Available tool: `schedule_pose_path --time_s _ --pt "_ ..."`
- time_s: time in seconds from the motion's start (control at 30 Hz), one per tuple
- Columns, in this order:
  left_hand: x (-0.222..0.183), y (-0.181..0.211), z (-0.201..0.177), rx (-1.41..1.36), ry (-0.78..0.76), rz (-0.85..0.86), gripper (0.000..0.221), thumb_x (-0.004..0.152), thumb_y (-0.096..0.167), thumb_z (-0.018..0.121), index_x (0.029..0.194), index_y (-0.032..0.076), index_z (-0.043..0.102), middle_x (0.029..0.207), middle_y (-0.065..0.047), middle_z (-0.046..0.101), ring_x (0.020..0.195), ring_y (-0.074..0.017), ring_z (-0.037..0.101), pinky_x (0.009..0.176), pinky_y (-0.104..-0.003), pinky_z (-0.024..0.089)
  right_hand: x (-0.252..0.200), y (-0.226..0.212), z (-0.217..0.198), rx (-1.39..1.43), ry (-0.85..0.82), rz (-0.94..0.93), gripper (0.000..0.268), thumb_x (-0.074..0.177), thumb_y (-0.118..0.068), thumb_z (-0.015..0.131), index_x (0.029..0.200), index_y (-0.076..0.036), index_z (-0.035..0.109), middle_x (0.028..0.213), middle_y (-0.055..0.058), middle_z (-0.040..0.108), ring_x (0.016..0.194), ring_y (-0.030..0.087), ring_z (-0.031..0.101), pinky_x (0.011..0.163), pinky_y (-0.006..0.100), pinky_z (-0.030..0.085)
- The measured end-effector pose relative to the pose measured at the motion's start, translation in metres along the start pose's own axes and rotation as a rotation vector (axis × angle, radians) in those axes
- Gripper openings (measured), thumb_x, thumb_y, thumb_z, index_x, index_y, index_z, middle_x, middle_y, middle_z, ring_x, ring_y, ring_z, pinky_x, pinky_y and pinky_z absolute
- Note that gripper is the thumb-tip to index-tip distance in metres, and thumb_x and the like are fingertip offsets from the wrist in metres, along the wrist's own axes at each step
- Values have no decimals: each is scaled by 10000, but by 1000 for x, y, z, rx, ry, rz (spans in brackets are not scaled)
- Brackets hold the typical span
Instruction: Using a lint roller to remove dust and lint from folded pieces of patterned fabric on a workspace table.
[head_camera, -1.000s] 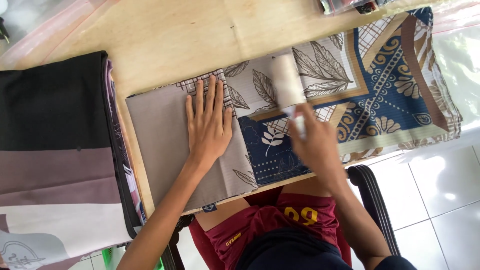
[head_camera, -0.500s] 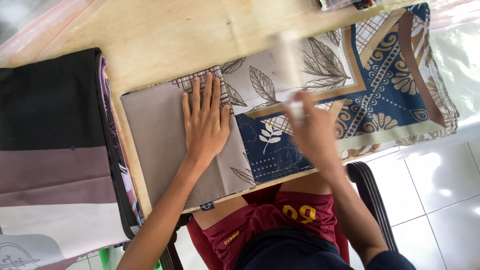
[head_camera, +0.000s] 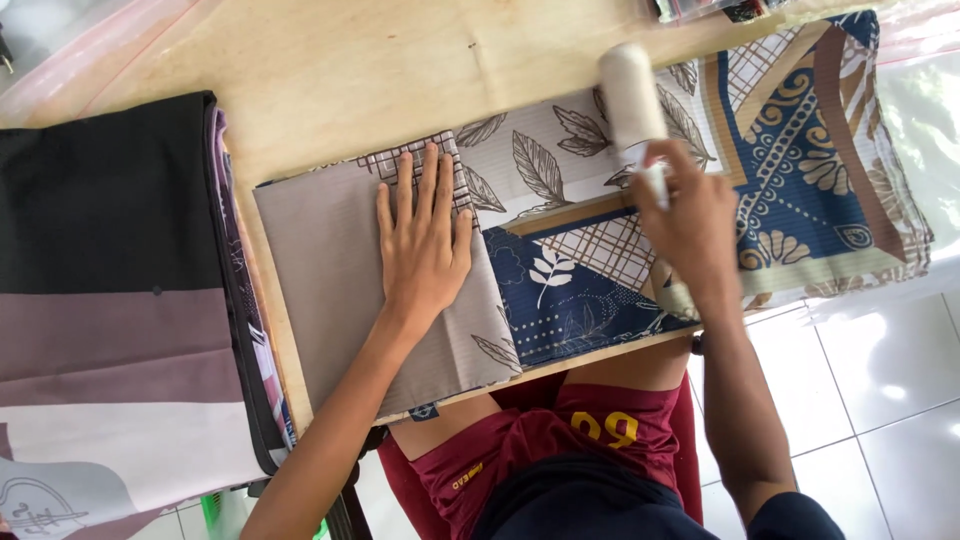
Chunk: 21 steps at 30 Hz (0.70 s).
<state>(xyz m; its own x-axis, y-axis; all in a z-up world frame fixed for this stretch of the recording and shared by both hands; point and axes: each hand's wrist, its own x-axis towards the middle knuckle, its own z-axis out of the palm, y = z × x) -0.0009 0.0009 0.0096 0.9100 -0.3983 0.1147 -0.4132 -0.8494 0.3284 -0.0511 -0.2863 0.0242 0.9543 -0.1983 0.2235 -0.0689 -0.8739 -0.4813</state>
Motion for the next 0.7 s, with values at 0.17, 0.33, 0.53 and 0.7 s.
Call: schedule_pose_path --time_s 0.17,0.33,0.53,0.7 --pt "0 -3 3 -16 22 17 616 1094 300 424 1654 91 274 1739 -115 151 1595 -346 79 1241 -605 48 -5 11 -21 87 43 22 149 1048 -67 658 1147 -113 557 468 58 476 374 258 450 556 335 376" --pt "-8 4 -17 -253 59 58 669 1112 299 436 1685 113 144 1752 -139 84 1600 -388 64 1240 -653 1 -26 -12 -22 345 -32 -39 299 1016 12 627 1236 -44 432 630 169 612 385 245 464 443 329 344" --pt "-78 36 -53 -263 -83 423 616 1068 415 472 1573 74 383 1630 -208 361 1523 -407 279 1224 -650 164 -14 -63 -46 148 -209 -393 312 970 -89 662 1232 -45 499 723 94 664 621 368 589 577 417 459" --pt "-119 33 -22 -260 -208 614 689 1066 460 462 1634 114 285 1710 -140 237 1582 -365 192 1242 -636 139 -8 -84 -35 93 -379 -577 233 938 -51 644 1168 -82 666 695 92 695 894 337 624 746 424 490"
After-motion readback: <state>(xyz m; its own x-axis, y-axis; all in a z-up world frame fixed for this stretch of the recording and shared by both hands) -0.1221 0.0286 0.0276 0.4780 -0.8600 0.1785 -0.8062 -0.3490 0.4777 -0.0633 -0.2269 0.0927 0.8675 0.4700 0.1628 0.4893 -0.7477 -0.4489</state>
